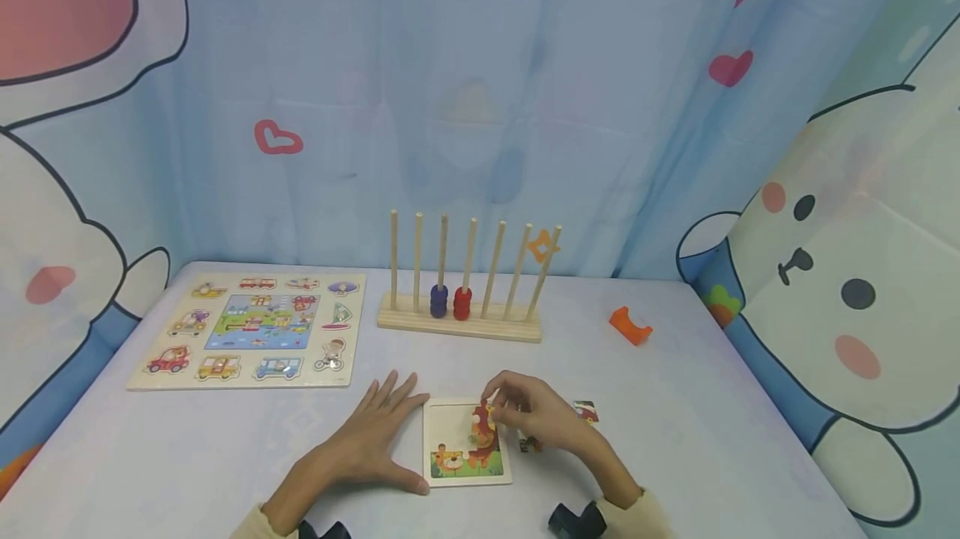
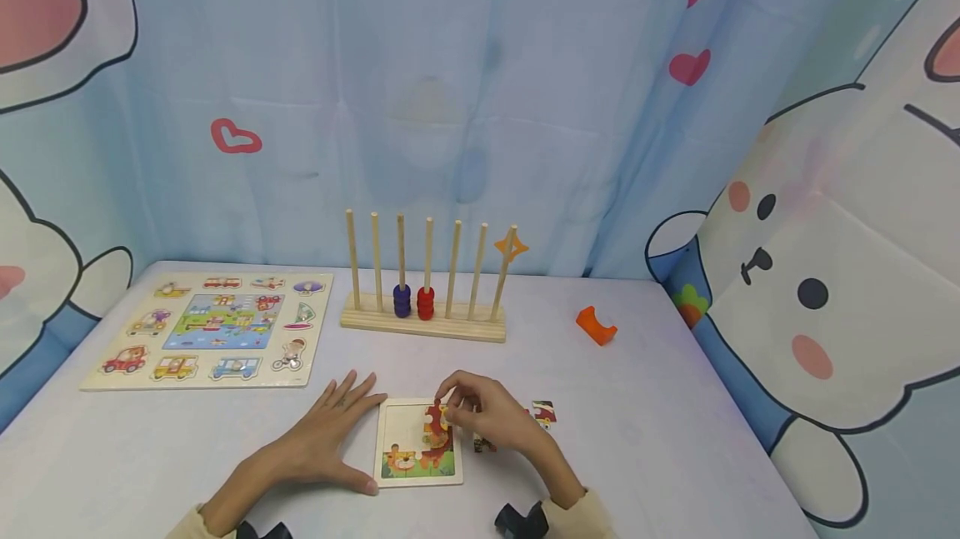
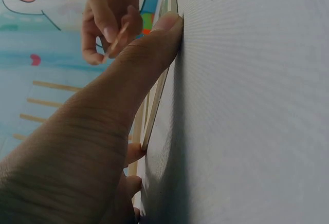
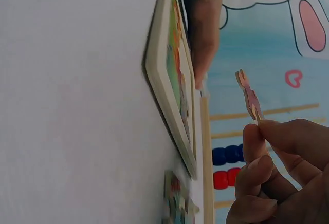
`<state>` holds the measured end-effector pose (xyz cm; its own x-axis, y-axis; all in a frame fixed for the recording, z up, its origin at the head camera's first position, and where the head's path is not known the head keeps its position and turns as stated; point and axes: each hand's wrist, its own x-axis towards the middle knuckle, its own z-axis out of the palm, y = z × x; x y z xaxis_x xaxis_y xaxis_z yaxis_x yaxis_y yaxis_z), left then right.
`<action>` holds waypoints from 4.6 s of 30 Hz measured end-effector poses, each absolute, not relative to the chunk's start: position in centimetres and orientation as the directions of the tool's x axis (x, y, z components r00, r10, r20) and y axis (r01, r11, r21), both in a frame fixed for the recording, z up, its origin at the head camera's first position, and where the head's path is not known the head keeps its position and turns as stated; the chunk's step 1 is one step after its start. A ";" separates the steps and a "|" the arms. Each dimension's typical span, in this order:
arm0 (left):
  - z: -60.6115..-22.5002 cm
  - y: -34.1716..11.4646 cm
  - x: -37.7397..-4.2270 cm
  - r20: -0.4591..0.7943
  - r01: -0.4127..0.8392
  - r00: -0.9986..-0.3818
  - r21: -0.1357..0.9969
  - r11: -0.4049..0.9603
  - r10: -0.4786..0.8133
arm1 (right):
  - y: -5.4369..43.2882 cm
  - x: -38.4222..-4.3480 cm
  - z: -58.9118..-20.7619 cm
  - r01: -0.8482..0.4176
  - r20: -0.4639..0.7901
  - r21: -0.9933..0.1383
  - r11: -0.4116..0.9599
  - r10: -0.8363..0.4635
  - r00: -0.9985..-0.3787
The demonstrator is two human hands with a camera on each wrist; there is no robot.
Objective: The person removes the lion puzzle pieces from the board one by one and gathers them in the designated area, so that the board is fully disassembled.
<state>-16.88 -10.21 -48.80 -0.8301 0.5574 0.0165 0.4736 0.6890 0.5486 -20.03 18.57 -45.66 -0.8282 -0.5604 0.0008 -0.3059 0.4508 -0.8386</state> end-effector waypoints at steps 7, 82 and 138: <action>-49.0 -10.4 -17.0 0.018 0.477 -0.831 0.538 0.695 0.556 | 21.6 -20.4 -45.2 -0.287 0.029 -0.859 0.424 -0.519 -0.854; -48.7 -10.3 -16.9 0.009 0.478 -0.828 0.534 0.697 0.561 | 28.3 -19.3 -46.1 -0.181 -0.177 -0.741 0.647 -0.448 -0.877; -48.8 -10.2 -17.1 -0.022 0.448 -0.839 0.542 0.711 0.544 | 17.8 -20.0 -46.7 -0.310 -0.096 -0.791 0.528 -0.607 -0.789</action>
<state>-17.08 -10.20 -48.79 -0.8386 0.5443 -0.0218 0.4476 0.7113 0.5419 -20.02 17.75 -46.74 -0.7889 -0.6069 -0.0965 -0.3096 0.5282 -0.7907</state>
